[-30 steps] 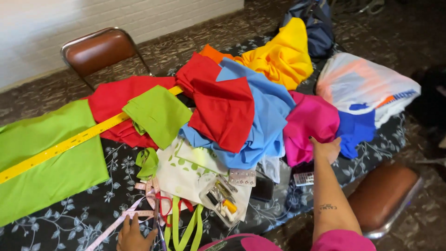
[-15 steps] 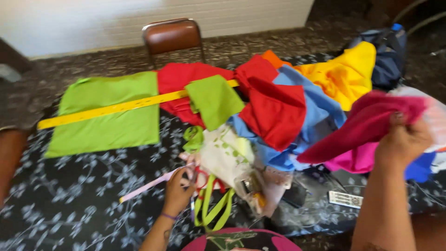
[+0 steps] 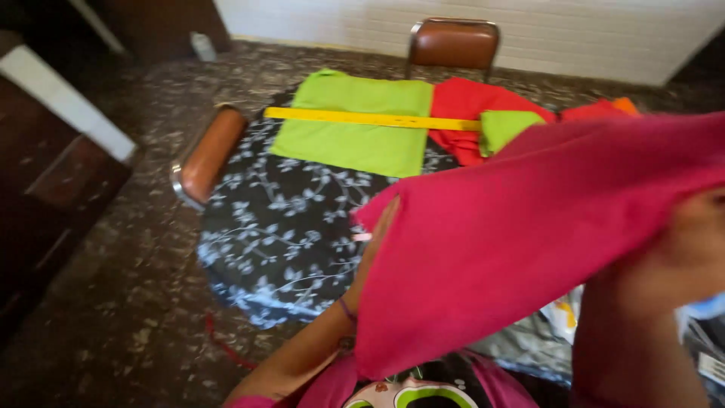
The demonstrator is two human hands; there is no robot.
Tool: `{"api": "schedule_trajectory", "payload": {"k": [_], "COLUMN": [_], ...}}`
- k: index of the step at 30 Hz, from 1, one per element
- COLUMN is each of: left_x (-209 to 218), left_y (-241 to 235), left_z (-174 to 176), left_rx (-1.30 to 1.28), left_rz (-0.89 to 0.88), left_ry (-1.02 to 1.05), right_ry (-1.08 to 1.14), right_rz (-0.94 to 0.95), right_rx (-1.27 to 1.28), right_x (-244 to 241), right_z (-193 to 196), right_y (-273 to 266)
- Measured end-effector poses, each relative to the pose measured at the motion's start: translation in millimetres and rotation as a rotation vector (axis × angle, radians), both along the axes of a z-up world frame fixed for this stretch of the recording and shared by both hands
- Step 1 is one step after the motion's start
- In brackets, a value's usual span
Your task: Cutting green fabric into specific shapes using scissors and a ruler on a work table.
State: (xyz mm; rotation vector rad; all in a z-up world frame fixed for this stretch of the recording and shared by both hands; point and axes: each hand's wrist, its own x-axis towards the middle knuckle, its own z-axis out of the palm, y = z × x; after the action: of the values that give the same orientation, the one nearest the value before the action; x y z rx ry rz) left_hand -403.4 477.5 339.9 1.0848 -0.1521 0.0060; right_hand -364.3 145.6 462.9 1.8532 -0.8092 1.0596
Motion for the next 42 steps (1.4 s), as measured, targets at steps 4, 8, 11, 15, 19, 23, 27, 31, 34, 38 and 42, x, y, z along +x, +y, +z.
{"api": "schedule_trajectory", "payload": {"k": [4,8,11,15,19,23,27,31,34,38,42], "left_x": [-28,-31,-11,62,149,232,329,404,469,499,503], "left_y": [116,199,249,283,312,359,395,411,426,426,434], "left_z": [-5,-66,-110,-159,-224,-290,-281,-280,-336,-354,-296], "left_rx": [0.663,0.71,0.766,0.836,0.936,1.576,1.5,1.228,1.213,1.276,1.207], "left_rz": [0.058,0.158,0.262,0.4,0.223,0.045,0.272,0.466,0.478,0.49,0.398], "left_ry": [-0.222,-0.168,-0.111,-0.031,0.528,0.375,0.49,0.493,0.599,0.719,0.735], "right_ry": [-0.278,-0.74,-0.58,-0.015,0.487,0.591,0.472,0.541,0.506,0.371,0.445], "right_rz": [0.629,1.773,1.617,1.199,0.786,0.628,0.543,0.5,0.57,0.615,0.738], "right_rx": [0.67,1.953,2.271,2.233,1.737,1.595,1.56,1.445,1.457,1.725,1.407], "right_x": [20,51,64,127,198,318,396,429,411,397,407], "right_z": [-71,-149,-183,-296,-349,-431,-466,-495,-447,-397,-408], "right_y": [84,151,198,188,186,169,176,185,217,240,187]}}
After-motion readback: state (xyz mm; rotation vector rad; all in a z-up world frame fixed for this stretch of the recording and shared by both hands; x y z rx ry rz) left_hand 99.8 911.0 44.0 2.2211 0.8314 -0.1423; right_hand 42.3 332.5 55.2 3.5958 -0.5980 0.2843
